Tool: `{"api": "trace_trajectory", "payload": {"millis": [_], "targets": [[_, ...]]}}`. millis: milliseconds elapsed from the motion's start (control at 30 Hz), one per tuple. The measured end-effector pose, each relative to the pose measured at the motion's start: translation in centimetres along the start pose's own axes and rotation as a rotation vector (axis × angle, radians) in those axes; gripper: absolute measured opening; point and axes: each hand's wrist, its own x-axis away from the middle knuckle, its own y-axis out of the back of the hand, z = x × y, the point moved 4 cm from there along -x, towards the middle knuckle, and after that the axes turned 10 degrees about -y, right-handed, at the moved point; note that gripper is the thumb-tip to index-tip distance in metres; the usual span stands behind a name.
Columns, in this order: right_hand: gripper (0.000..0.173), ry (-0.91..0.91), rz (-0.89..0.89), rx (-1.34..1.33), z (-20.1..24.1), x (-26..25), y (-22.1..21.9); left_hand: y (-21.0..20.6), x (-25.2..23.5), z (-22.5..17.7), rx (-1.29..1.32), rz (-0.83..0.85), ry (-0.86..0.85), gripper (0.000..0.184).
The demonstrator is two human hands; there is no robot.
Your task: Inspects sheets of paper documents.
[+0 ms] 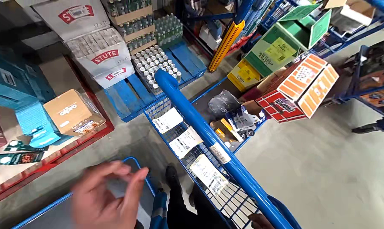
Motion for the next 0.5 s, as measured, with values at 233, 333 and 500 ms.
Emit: {"api": "trace_trajectory", "payload": {"millis": [233,333,500], "targets": [[0.027,0.071,-0.024,-0.160,4.4,-7.3,-3.0,-4.7,14.4,8.7,-0.060,0.825,0.759,0.041],[0.030,0.007,-0.038,-0.112,4.8,-14.9,-4.9,-4.6,19.1,9.7,-0.021,0.898,0.867,0.039],[0.051,-0.186,0.000,0.175,3.4,-25.5,-7.5,-2.7,25.2,9.3,0.043,0.908,0.935,0.040]]}}
